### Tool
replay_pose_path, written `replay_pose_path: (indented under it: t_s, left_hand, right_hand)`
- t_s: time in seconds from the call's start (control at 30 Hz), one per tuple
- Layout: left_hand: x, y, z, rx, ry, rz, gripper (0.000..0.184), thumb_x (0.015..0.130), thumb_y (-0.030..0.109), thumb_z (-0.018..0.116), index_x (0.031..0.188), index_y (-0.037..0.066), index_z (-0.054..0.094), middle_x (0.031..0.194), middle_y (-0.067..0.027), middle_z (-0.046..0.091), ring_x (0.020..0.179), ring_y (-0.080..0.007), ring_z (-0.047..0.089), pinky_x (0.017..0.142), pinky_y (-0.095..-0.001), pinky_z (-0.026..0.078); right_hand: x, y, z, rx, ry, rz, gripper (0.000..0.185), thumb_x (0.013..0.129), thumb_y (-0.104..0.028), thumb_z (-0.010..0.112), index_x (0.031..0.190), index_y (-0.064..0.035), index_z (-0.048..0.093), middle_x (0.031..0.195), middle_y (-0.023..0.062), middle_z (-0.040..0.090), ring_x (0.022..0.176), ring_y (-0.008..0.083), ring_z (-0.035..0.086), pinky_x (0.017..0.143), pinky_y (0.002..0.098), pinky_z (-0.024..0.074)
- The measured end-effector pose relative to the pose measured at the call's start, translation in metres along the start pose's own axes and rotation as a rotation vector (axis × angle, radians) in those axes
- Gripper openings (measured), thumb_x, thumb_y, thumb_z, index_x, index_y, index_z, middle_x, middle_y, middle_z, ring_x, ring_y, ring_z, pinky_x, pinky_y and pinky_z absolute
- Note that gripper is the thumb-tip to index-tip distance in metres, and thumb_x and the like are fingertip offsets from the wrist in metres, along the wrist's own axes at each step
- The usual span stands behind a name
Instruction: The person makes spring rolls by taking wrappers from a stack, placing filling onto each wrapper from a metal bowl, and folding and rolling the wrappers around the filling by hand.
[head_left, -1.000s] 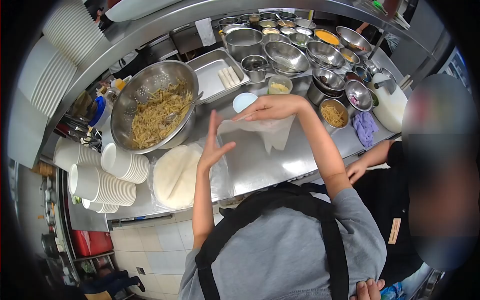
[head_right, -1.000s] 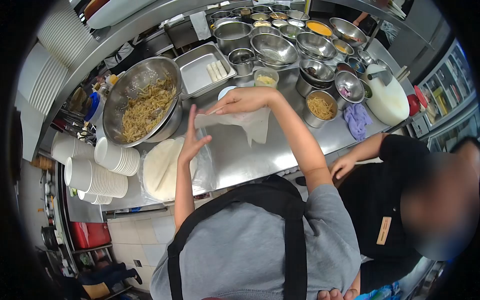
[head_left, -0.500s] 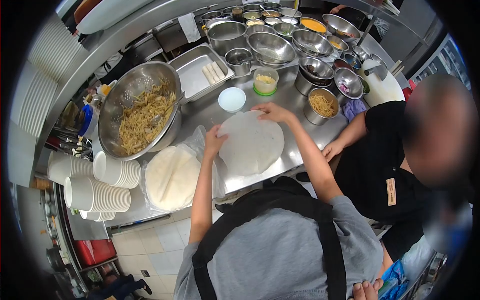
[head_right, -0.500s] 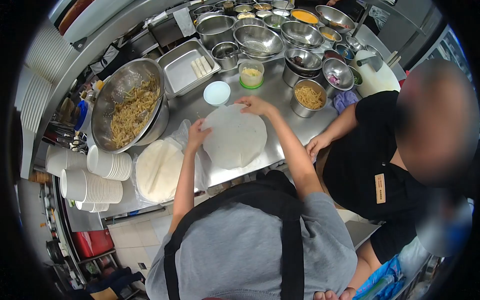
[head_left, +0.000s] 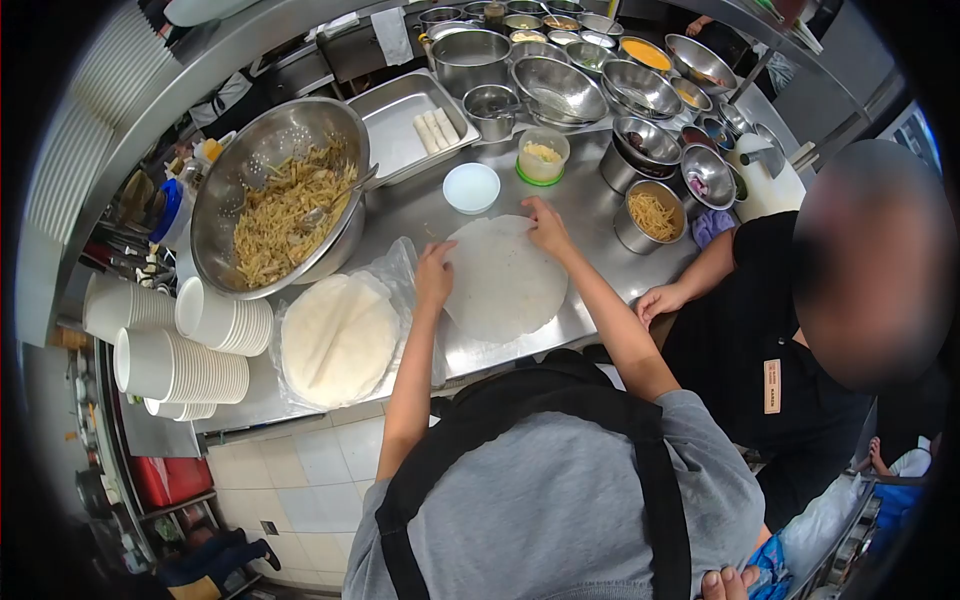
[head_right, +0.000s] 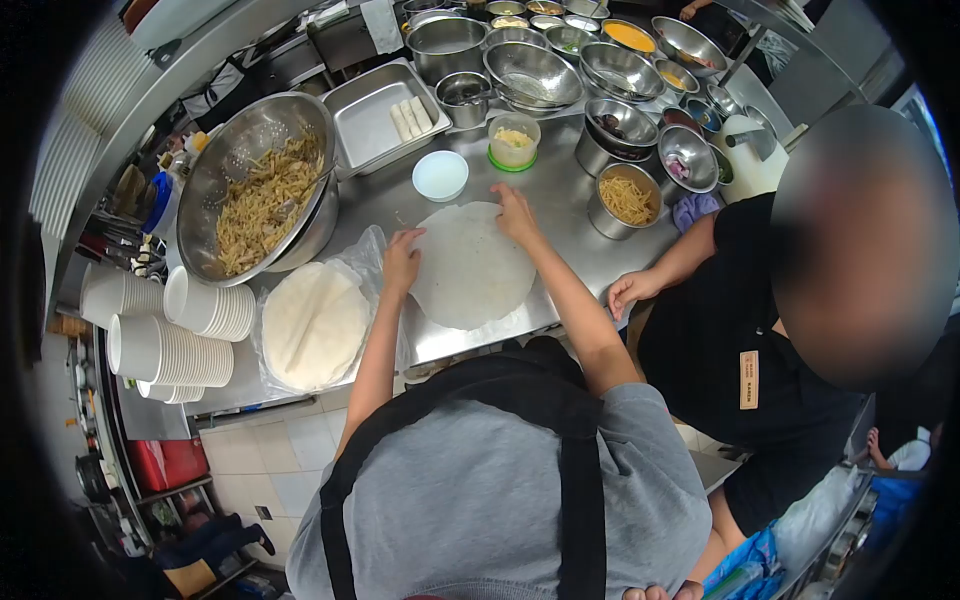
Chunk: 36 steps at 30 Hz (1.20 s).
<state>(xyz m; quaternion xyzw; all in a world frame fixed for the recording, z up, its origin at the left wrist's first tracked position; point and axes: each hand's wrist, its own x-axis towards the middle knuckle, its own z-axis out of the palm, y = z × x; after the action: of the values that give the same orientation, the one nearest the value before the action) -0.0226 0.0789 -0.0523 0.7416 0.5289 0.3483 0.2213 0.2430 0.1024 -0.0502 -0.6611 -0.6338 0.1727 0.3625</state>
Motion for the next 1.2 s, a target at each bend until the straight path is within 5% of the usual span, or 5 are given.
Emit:
replay_pose_path:
  t_s: [0.3, 0.5, 0.73, 1.07, 1.2]
  left_hand:
    - [-0.025, 0.049, -0.042, 0.093, 0.024, 0.134, 0.044, 0.076, 0.011, 0.068, 0.119, 0.009, 0.06, 0.127, -0.0168, 0.049, 0.113, -0.0362, 0.049, 0.096, -0.0432, 0.042]
    - [-0.042, 0.085, -0.147, -0.184, -0.203, 0.175, 0.037, 0.079, 0.007, 0.067, 0.115, 0.007, 0.062, 0.108, -0.0136, 0.061, 0.095, -0.0289, 0.061, 0.084, -0.0372, 0.049]
    - [-0.067, 0.057, -0.237, -0.05, 0.603, -0.008, 0.027, 0.08, -0.001, 0.065, 0.107, 0.0, 0.064, 0.101, -0.0126, 0.064, 0.093, -0.0277, 0.061, 0.084, -0.0369, 0.048]
    - [-0.01, 0.045, -0.232, 0.514, 0.623, 0.01, 0.096, 0.067, 0.045, 0.079, 0.141, 0.004, 0.032, 0.137, -0.0253, 0.033, 0.124, -0.0395, 0.036, 0.1, -0.0477, 0.031]
    - [-0.008, 0.039, -0.222, 0.563, 0.671, -0.012, 0.1, 0.067, 0.053, 0.076, 0.142, 0.004, 0.031, 0.137, -0.0248, 0.034, 0.124, -0.0388, 0.036, 0.101, -0.0472, 0.029]
  right_hand:
    - [0.042, -0.235, -0.052, 0.308, 0.278, -0.64, 0.018, 0.078, -0.007, 0.068, 0.096, -0.0065, 0.067, 0.09, 0.008, 0.054, 0.077, 0.0212, 0.054, 0.069, 0.034, 0.0431]
    - [0.081, -0.321, 0.023, -0.471, -0.173, -0.805, 0.015, 0.074, -0.021, 0.073, 0.085, -0.0104, 0.073, 0.1, 0.0052, 0.056, 0.105, 0.0246, 0.047, 0.084, 0.0409, 0.0372]
    - [0.106, -0.335, 0.035, -0.59, -0.404, -0.757, 0.012, 0.078, -0.012, 0.062, 0.081, -0.0031, 0.07, 0.104, 0.0087, 0.06, 0.108, 0.0268, 0.053, 0.087, 0.0484, 0.0405]
    - [0.174, -0.363, 0.062, -0.798, -0.12, -1.257, 0.013, 0.073, -0.011, 0.06, 0.079, -0.0074, 0.071, 0.085, 0.0132, 0.067, 0.094, 0.0254, 0.062, 0.094, 0.0516, 0.0388]
    - [0.207, -0.326, 0.103, -0.617, -0.32, -1.052, 0.013, 0.073, -0.012, 0.062, 0.082, -0.0126, 0.072, 0.08, 0.0096, 0.068, 0.094, 0.0259, 0.063, 0.1, 0.0511, 0.0319]
